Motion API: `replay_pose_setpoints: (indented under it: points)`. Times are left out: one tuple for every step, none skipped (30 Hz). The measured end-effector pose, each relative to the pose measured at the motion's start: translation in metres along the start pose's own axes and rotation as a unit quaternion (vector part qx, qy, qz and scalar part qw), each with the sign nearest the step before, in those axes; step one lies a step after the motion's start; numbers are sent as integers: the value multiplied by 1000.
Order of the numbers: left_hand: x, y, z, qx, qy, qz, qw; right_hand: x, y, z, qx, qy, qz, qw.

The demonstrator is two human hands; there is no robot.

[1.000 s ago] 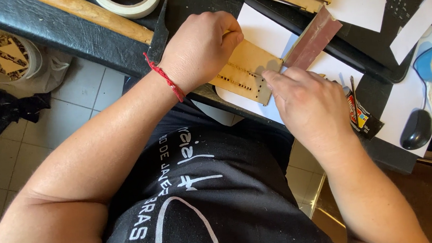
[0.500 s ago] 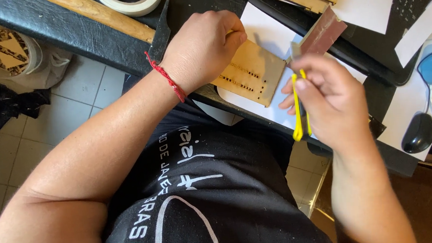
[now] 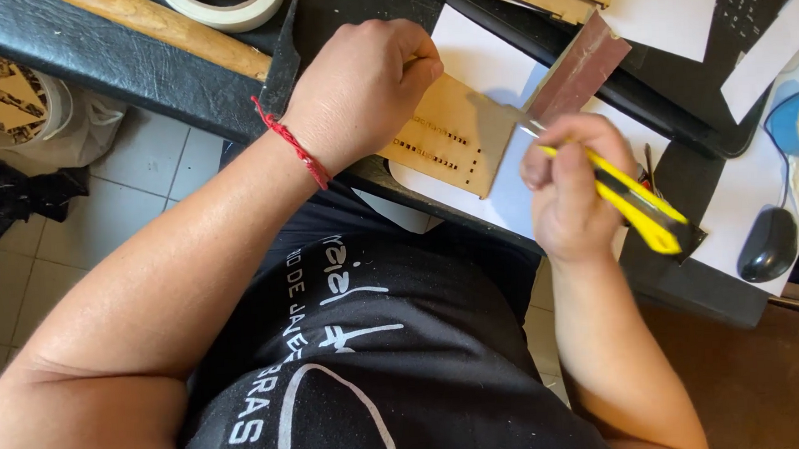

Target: Removing small laser-cut pieces from wooden boards using a small tool and sanding the edges.

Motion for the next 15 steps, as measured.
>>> replay_pose_setpoints:
  points:
    - [0, 0, 0, -1, 2, 2, 1000, -7, 0, 4, 15, -31, -36, 999]
    - [0, 0, 0, -1, 3, 3, 1000, -12, -3, 6, 15, -32, -36, 999]
    - [0, 0, 0, -2, 5, 1, 1000, -22, -5, 8, 13, -73, -69, 995]
    - [2, 0, 0, -1, 9, 0, 1000, -33, -6, 9, 11, -116, -101, 988]
    - [1, -1, 0, 1, 11, 1, 1000, -32, -7, 6, 12, -118, -99, 988]
    - [1, -1, 0, -3, 13, -2, 1000, -33, -6, 1, 12, -145, -146, 979]
    - [1, -1, 0, -6, 14, -5, 1000, -34, -4, -3, 12, -171, -192, 966]
    - [1, -2, 1, -3, 15, -5, 1000, -36, -4, -4, 11, -173, -190, 966]
    - [2, -2, 1, -8, 16, -1, 1000, -37, -7, -4, 41, -175, -217, 960]
    - [0, 0, 2, -16, 14, 1, 1000, -37, -12, -6, 69, -174, -246, 951]
    - [-2, -1, 1, -15, 12, -1, 1000, -38, -11, -7, 67, -174, -248, 951]
    - [-2, -1, 1, -16, 13, 3, 1000, -40, -13, -7, 83, -176, -251, 948]
    - [-2, -1, 2, -17, 15, 7, 1000, -42, -15, -7, 98, -179, -255, 945]
    - [-2, -1, 2, -18, 15, 6, 1000, -42, -14, -7, 98, -179, -257, 945]
    - [-2, -1, 2, -13, 15, 5, 1000, -43, -15, -7, 108, -189, -262, 940]
Point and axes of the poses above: each hand's wrist, its own z-axis towards the middle knuckle, its own x-axis out of the back of the hand, y = z × x, the point moved 8 cm from there along z, towards the middle knuckle, and after that the axes turned 15 degrees about x, right-handed, at the moved point
